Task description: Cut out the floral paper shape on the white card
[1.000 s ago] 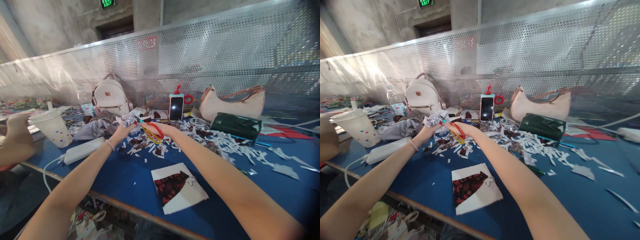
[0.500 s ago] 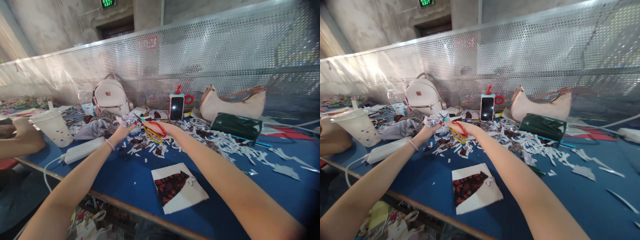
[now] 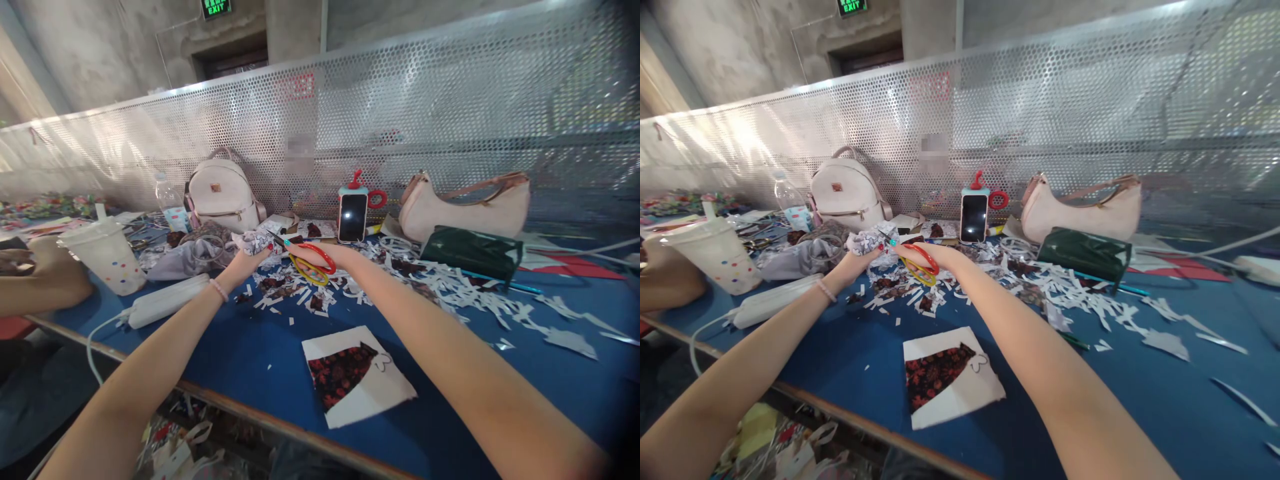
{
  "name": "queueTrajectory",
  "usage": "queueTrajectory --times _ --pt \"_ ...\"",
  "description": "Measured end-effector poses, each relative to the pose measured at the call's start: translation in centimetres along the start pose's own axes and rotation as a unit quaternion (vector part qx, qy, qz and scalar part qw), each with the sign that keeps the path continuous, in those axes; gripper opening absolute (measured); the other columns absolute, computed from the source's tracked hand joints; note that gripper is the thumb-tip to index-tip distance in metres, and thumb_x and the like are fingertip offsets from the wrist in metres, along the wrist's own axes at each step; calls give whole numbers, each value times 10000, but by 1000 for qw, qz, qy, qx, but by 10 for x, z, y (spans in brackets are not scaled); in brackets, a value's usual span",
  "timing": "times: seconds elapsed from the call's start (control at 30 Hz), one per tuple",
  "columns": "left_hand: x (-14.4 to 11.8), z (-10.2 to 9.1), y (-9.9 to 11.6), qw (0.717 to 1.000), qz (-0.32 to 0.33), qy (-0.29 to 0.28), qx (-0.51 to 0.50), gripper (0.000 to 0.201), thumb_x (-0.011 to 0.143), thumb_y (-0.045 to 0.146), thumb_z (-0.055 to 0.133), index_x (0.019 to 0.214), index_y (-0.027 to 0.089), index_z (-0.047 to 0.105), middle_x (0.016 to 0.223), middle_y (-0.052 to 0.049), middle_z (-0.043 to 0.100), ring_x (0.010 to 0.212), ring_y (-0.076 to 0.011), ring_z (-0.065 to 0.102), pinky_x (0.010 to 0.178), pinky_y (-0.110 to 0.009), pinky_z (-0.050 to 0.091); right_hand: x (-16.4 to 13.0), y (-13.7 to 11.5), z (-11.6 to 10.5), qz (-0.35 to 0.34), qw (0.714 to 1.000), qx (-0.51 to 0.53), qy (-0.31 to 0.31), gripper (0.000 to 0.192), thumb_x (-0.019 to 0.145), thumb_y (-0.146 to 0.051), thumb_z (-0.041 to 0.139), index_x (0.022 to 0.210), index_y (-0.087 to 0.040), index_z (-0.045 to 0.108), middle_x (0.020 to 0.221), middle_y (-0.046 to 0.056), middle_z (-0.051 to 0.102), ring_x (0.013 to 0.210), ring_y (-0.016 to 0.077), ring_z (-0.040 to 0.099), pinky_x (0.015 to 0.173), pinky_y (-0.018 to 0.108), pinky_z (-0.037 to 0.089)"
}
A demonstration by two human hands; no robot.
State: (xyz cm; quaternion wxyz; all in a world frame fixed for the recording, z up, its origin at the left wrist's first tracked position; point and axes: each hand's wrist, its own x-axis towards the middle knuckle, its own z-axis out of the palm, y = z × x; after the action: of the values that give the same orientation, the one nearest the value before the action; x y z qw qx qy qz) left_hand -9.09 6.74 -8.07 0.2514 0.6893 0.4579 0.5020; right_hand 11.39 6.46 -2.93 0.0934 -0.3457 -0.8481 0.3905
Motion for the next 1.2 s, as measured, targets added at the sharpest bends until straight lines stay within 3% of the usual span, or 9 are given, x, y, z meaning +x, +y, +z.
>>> queueTrajectory --times 0.2,0.37,0.87,1.03,1.2 --pt "-1 0 5 1000 3 -1 14 442 697 456 599 1048 187 599 1052 -72 640 1128 -262 489 1037 -384 291 4 4 1 3 1000 -1 10 548 851 -628 274 553 -180 377 461 -25 396 347 75 356 400 238 370" --pt "-2 1 9 1000 9 -11 18 500 697 479 591 1089 170 580 1018 -73 656 1122 -255 497 1038 -388 285 2 2 1 -4 1000 5 -5 580 857 -639 198 549 -181 375 489 -13 422 376 84 388 441 246 410" --pt "-1 -1 13 996 33 -43 66 522 726 502 547 1136 180 558 1078 -74 642 1130 -262 496 1045 -401 283 2 -1 4 -11 1000 13 -10 620 860 -640 125 521 -189 382 388 -27 372 330 93 368 400 243 364" --pt "0 -2 17 994 49 -54 85 475 731 471 548 1106 181 565 1071 -61 643 1160 -245 466 1073 -381 231 2 -3 4 3 1000 7 6 601 863 -633 158 514 -184 353 399 -31 356 322 77 327 379 233 347" --pt "-2 -1 20 994 56 -47 82 409 742 442 536 1054 183 584 1012 -62 656 1128 -245 490 1054 -376 266 3 -2 5 -10 1000 28 -1 601 855 -644 153 528 -185 362 407 -31 362 333 81 345 389 232 362"
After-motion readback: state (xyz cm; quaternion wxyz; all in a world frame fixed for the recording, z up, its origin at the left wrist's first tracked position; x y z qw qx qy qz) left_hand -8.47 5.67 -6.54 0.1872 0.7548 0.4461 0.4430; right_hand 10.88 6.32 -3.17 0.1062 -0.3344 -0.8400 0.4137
